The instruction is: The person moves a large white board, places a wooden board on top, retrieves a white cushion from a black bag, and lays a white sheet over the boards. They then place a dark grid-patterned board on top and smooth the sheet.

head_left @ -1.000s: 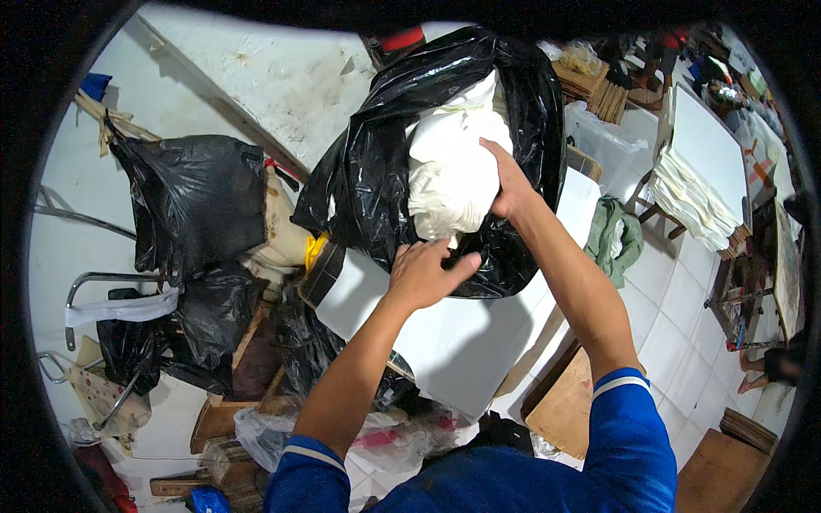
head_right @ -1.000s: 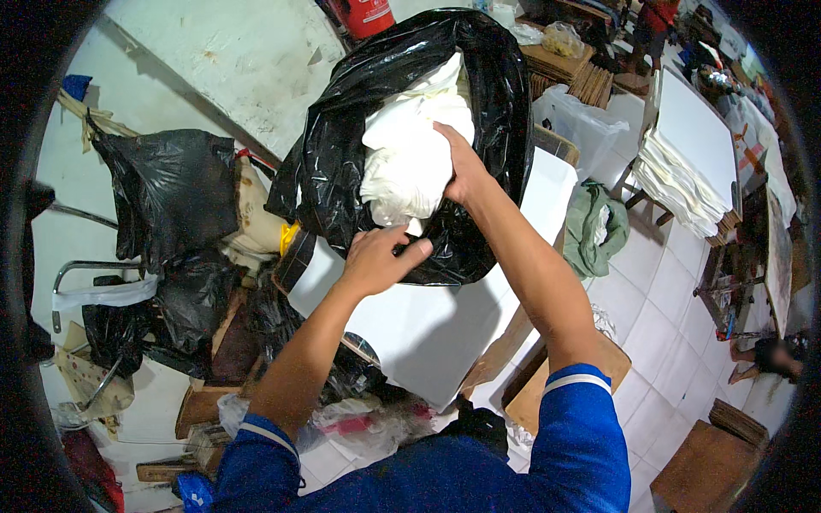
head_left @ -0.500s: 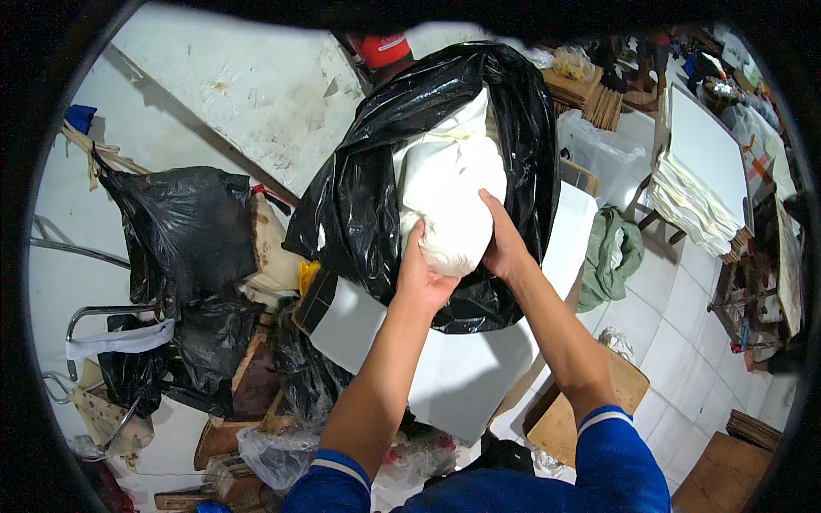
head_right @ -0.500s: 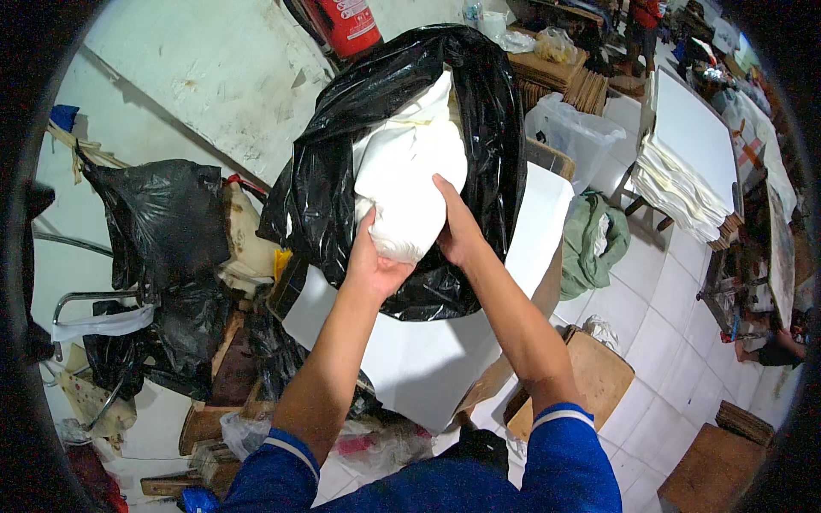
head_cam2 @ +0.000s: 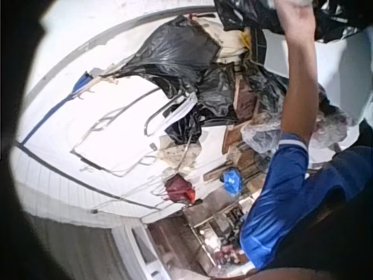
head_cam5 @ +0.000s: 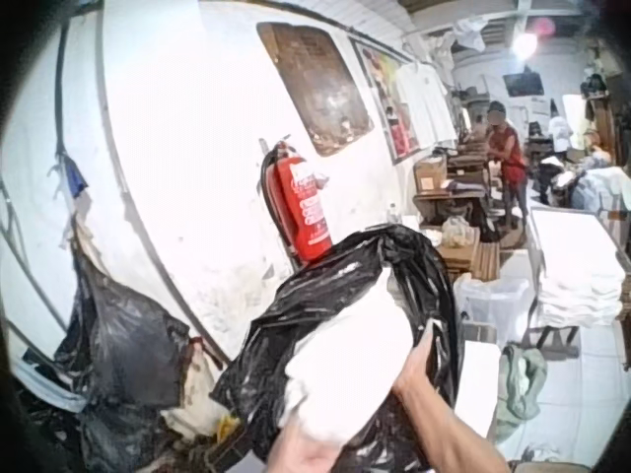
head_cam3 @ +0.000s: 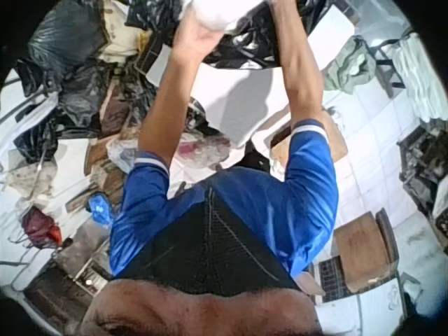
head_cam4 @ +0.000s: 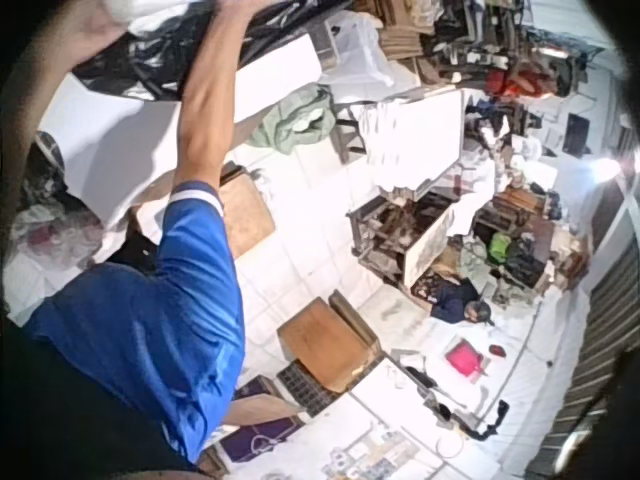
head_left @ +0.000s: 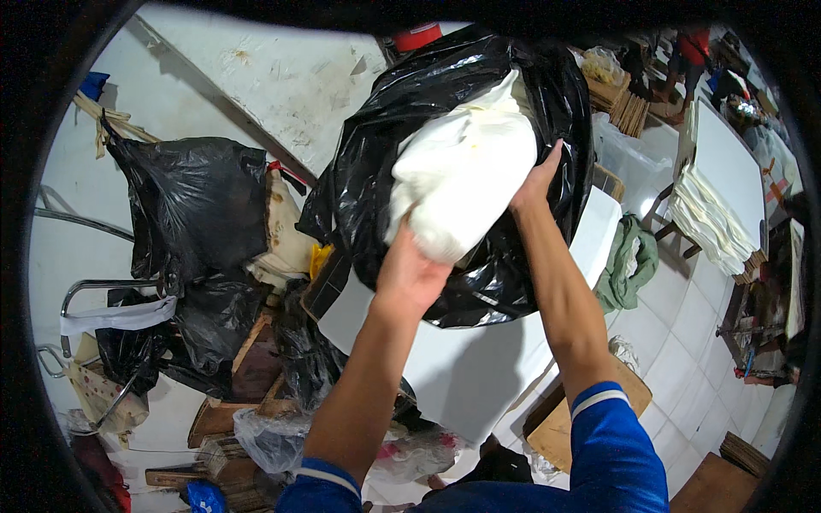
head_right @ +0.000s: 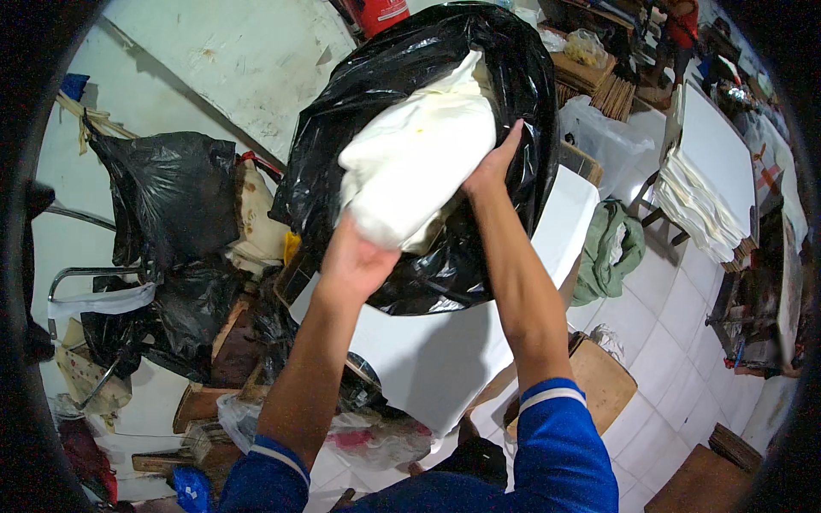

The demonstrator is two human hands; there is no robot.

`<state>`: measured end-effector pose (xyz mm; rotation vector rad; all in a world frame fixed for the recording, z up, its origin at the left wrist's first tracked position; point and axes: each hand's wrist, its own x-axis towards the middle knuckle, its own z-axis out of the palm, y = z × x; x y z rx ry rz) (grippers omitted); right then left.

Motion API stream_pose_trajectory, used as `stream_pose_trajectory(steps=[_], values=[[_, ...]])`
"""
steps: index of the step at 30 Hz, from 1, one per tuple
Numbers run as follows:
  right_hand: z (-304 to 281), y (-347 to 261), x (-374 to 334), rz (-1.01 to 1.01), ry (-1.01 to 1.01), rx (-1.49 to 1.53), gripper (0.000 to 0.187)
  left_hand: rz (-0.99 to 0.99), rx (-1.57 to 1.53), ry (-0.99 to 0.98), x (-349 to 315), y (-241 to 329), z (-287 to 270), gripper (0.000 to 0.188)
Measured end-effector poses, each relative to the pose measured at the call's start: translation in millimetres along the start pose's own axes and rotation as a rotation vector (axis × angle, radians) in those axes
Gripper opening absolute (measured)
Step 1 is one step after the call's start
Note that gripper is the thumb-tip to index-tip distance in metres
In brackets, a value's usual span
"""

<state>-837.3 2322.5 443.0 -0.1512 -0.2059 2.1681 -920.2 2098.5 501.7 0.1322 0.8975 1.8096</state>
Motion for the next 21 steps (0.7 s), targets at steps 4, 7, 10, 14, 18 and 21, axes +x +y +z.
stream_pose_trajectory(steps=[4,7,10,14,18,21], values=[[-3,21,-47,-0.131,-0.153,-0.561,0.084,-0.036,-0.195,-0.168,-41,35,-53,0.034],[-21,20,-49,-0.174,-0.08,-0.415,0.074,-0.038,-0.157,0.065,-62,40,-84,0.032],[-37,4,-20,-0.027,0.089,-0.015,0.071,-0.025,0.044,0.017,-59,19,-92,0.045],[-63,-15,-7,0.032,0.014,-0.176,0.055,-0.075,0.095,0.145,-52,0,-97,0.062],[-57,-20,3,0.158,0.138,-0.303,0.05,-0.07,0.082,0.096,-52,-4,-118,0.059],[-32,-18,-13,0.114,0.139,-0.377,0.05,-0.06,0.008,0.042,-54,-6,-142,0.057]])
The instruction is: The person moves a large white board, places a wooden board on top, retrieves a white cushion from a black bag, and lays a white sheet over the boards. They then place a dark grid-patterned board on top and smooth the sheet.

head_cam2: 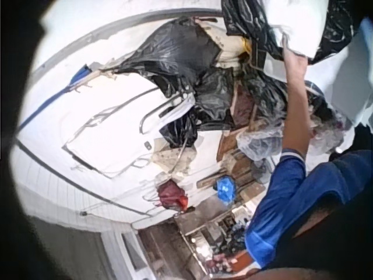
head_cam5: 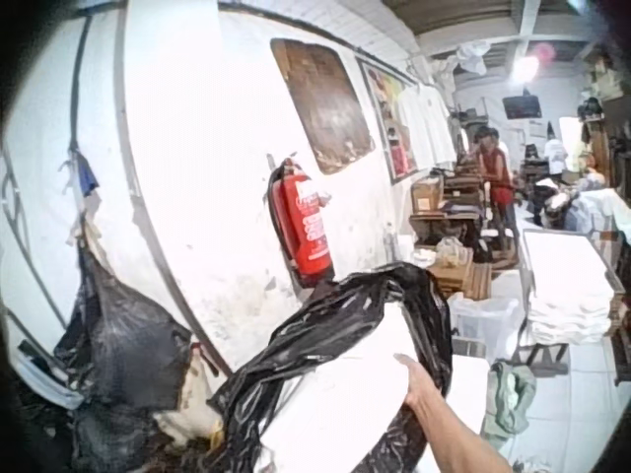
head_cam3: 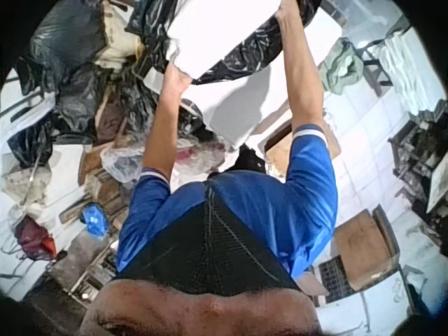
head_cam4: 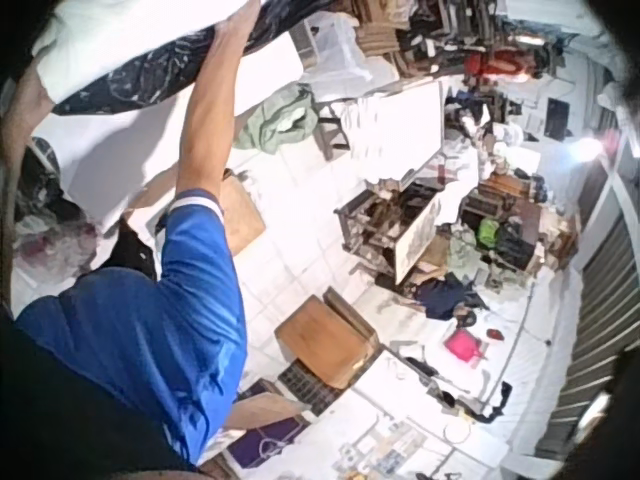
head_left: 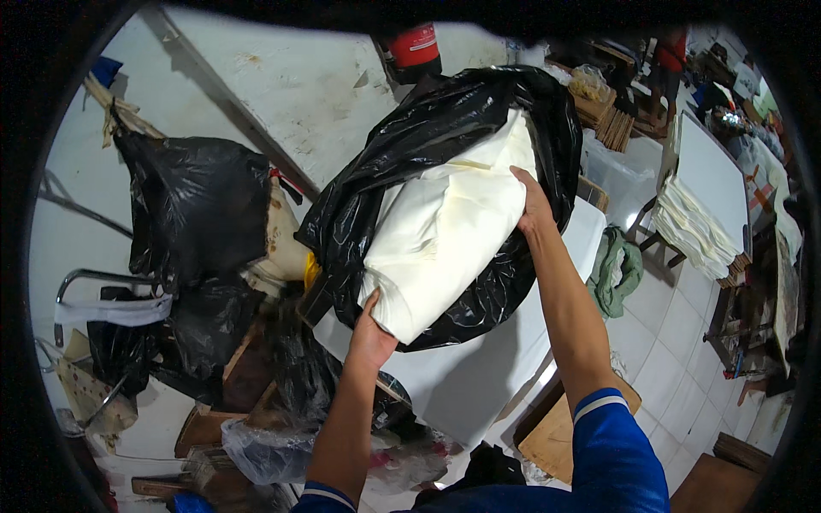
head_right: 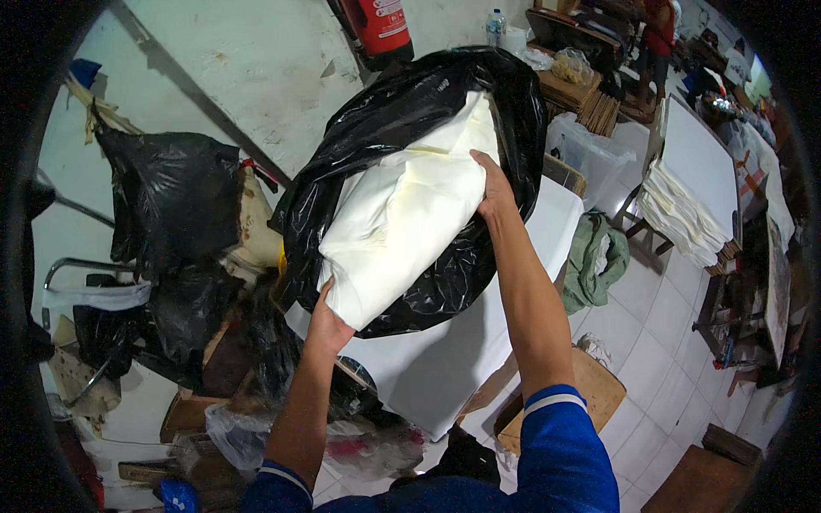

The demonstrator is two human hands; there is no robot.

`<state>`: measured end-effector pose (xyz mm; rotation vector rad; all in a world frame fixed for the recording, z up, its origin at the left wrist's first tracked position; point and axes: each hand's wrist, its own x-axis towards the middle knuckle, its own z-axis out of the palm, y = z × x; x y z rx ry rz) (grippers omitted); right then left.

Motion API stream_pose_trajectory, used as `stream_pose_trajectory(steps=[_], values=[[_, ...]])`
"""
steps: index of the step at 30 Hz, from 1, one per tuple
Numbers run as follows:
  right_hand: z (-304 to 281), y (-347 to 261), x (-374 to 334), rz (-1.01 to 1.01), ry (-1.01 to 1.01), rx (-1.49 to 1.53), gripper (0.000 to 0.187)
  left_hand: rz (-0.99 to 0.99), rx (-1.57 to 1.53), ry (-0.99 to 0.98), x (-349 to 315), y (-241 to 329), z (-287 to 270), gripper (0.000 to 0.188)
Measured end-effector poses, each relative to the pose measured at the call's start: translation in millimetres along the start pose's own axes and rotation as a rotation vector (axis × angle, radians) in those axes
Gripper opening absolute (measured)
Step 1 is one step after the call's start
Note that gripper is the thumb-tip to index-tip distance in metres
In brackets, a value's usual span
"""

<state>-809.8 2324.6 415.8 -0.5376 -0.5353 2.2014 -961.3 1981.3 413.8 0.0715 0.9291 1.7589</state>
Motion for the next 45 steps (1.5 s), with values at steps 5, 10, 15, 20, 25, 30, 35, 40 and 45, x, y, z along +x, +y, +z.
stream_pose_trajectory(steps=[5,10,15,20,25,30,35,40,45], values=[[61,-2,-59,-0.155,0.014,-0.207,0.05,0.373,0.855,-0.119,-38,12,-25,0.049],[90,-15,-119,-0.213,-0.049,-0.209,0.05,0.236,0.128,-0.108,-93,38,10,0.048],[97,-37,-166,-0.309,0.018,-0.271,0.049,0.265,0.22,0.092,-138,58,70,0.048],[100,-57,-218,-0.308,-0.009,-0.234,0.045,0.389,0.429,-0.155,-202,72,123,0.051],[108,-65,-294,-0.326,-0.028,-0.224,0.04,0.472,0.715,-0.537,-266,86,168,0.05],[108,-44,-398,-0.384,-0.051,-0.185,0.038,0.389,1.03,-0.925,-349,83,177,0.051],[71,5,-563,-0.542,0.015,-0.125,0.037,0.657,1.335,-1.321,-429,49,119,0.061],[31,77,-742,-0.803,0.155,-0.045,0.036,-0.036,1.365,-1.55,-481,21,26,0.061],[24,153,-899,-0.991,0.453,0.031,0.041,-0.17,1.011,-1.202,-546,-9,-21,0.08]])
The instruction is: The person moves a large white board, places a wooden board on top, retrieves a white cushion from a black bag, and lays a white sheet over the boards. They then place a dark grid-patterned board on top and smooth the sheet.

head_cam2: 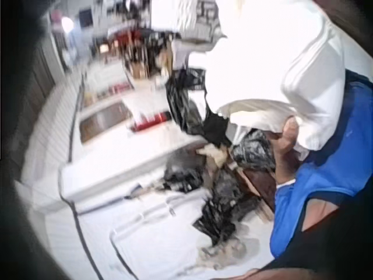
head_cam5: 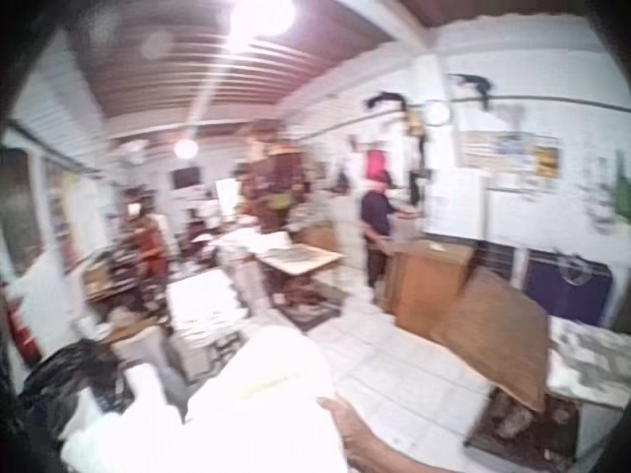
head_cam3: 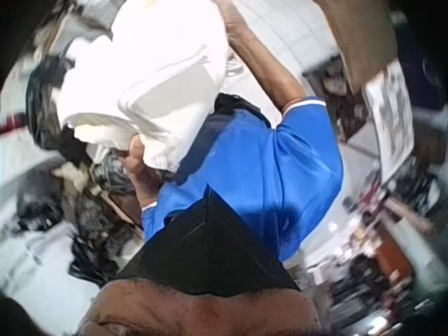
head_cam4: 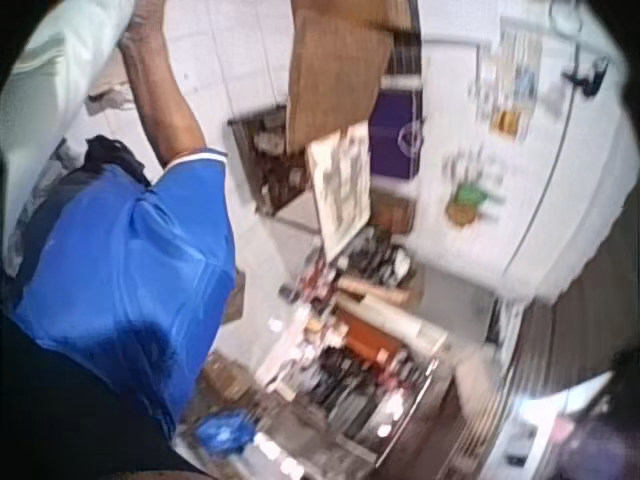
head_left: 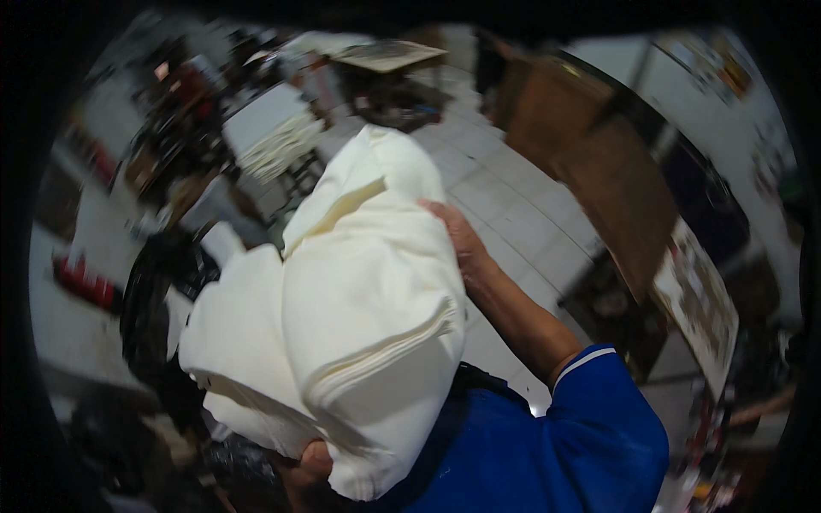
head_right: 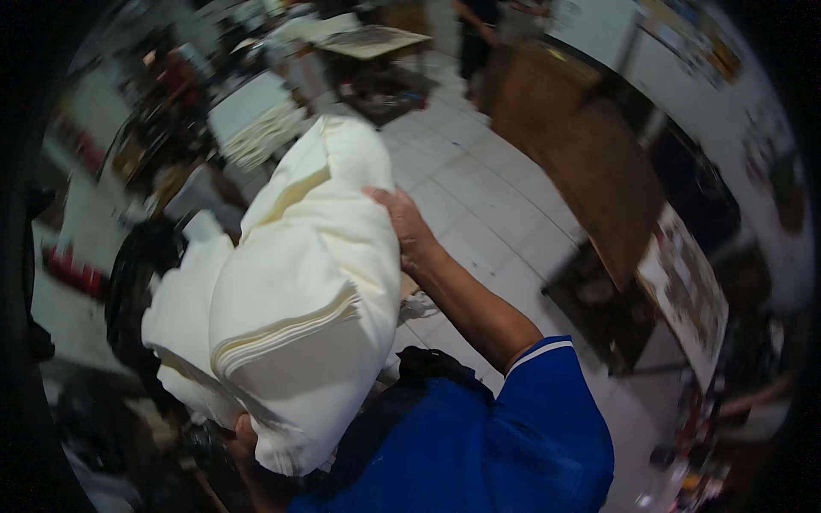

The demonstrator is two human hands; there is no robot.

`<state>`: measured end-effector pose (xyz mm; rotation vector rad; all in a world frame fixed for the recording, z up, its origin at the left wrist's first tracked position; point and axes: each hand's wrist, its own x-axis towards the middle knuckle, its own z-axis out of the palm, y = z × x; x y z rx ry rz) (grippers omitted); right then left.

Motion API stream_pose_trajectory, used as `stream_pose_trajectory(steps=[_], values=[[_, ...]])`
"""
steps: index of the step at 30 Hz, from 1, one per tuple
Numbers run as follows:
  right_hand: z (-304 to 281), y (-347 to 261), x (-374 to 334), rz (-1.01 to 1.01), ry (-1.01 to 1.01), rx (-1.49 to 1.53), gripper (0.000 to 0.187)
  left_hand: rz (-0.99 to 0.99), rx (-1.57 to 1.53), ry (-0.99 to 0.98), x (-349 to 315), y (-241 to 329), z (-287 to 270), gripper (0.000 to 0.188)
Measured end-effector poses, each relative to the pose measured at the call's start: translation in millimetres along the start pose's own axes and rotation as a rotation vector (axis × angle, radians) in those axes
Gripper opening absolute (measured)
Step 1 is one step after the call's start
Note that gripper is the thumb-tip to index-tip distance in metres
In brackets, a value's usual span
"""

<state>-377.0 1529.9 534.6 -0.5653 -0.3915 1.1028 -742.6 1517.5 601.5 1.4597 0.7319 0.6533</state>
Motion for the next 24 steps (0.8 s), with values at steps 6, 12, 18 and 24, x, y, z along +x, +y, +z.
stream_pose_trajectory(steps=[6,12,18,24], values=[[-76,-59,-147,-0.03,0.43,0.053,0.051,-0.082,-0.201,0.02,-22,-8,84,0.101],[-151,-176,-223,-0.108,0.517,0.144,0.045,0.062,-0.024,-0.222,4,1,209,0.098],[-231,-367,-233,-0.309,0.372,-0.008,0.044,0.333,0.059,-0.413,84,27,390,0.087],[-332,-539,-221,-0.683,0.324,0.096,0.039,0.406,0.049,-0.701,230,126,592,0.06]])
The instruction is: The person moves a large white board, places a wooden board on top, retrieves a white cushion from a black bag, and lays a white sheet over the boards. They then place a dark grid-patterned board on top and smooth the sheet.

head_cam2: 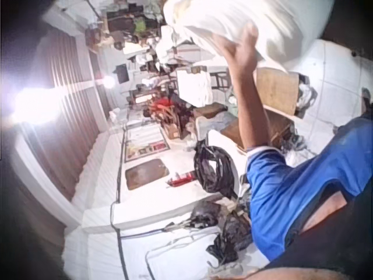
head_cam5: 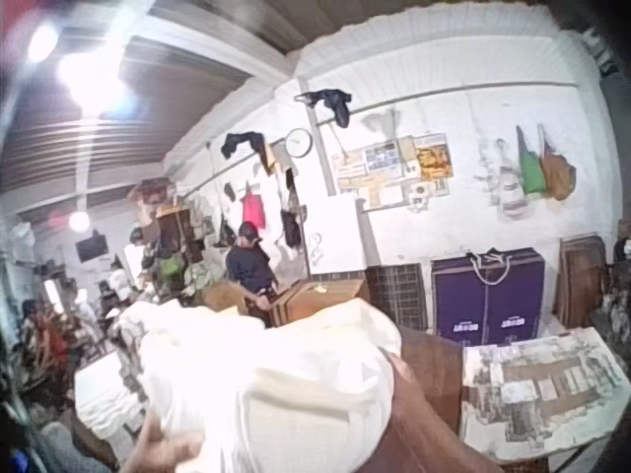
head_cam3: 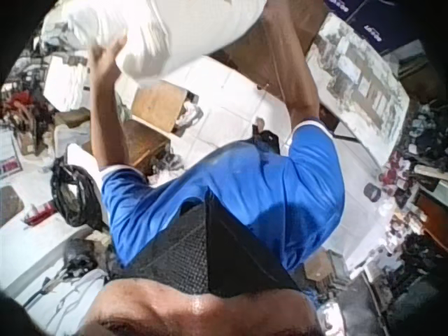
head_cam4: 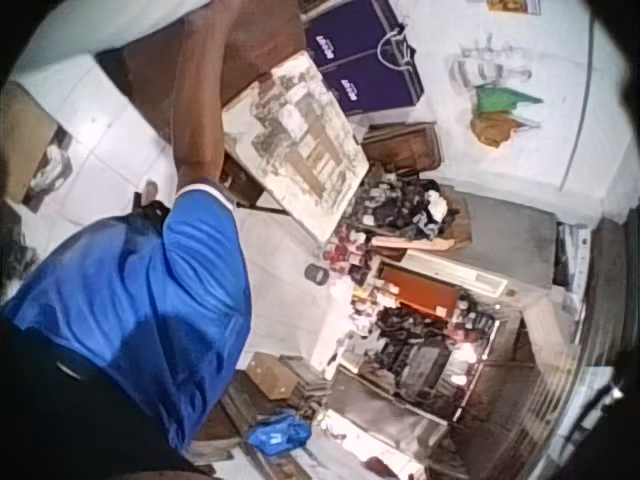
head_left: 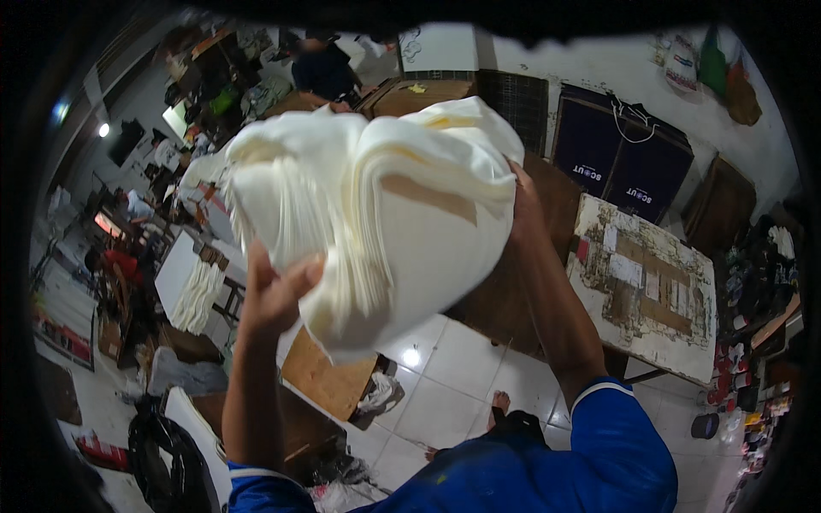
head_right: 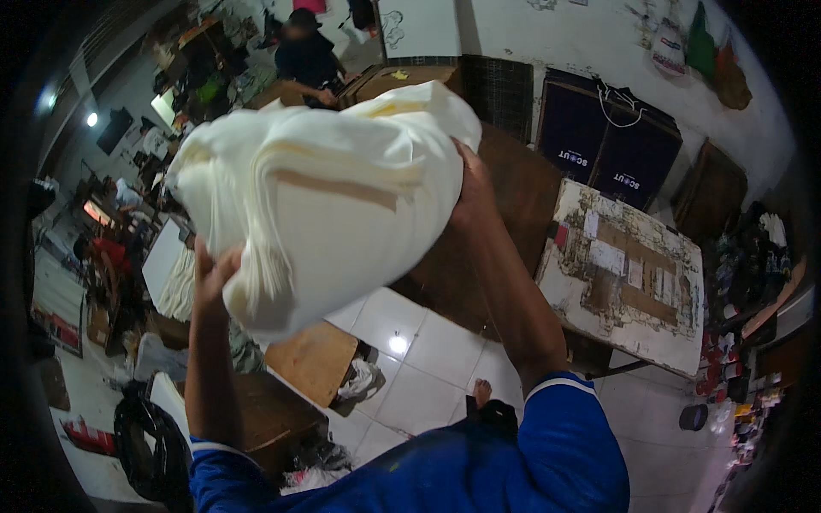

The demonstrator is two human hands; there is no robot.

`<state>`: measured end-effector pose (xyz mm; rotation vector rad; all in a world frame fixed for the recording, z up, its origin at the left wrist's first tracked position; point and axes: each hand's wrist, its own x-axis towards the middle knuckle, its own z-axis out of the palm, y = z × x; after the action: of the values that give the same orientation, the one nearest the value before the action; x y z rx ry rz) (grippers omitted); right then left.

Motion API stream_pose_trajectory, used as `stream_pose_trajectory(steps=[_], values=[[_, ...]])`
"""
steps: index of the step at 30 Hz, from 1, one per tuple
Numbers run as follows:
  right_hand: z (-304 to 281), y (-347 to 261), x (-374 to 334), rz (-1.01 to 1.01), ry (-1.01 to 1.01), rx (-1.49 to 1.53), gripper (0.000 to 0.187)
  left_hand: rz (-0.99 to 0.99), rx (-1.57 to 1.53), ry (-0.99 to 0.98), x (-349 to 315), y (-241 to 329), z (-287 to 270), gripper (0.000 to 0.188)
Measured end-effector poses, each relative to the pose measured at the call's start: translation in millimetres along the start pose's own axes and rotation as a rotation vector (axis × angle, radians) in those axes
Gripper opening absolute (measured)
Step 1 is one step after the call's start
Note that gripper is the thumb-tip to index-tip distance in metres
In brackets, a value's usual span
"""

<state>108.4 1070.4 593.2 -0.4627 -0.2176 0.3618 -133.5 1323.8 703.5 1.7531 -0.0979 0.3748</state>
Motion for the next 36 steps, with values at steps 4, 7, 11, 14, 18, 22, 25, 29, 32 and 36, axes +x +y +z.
stream_pose_trajectory(steps=[4,7,11,14,18,22,25,29,32,36], values=[[-58,-38,53,-0.215,0.083,0.058,0.038,0.06,0.114,-0.229,124,-15,17,0.05],[-122,-31,56,-0.218,0.094,0.076,0.04,-0.004,0.024,-0.332,171,-82,20,0.049],[-227,27,33,-0.06,0.457,0.14,0.043,-0.272,0.142,-0.371,195,-211,7,0.037],[-285,87,0,0.1,0.694,0.264,0.045,-0.599,0.038,-0.213,189,-310,20,0.032],[-311,113,-34,0.237,0.669,0.2,0.057,-0.527,-0.184,-0.082,141,-377,16,0.039],[-317,84,-20,0.251,0.749,0.15,0.081,-0.718,-0.373,-0.012,147,-398,0,0.045],[-312,92,12,0.117,0.776,0.139,0.077,-0.893,-0.125,0.11,188,-398,23,0.047],[-301,108,34,0.05,0.775,0.115,0.079,-0.709,-0.394,0.08,230,-364,53,0.051],[-293,112,44,0.033,0.83,0.191,0.076,-0.548,-0.278,-0.138,275,-339,61,0.048],[-288,118,66,0.001,0.823,0.282,0.075,-0.363,0.01,-0.343,357,-342,69,0.048]])
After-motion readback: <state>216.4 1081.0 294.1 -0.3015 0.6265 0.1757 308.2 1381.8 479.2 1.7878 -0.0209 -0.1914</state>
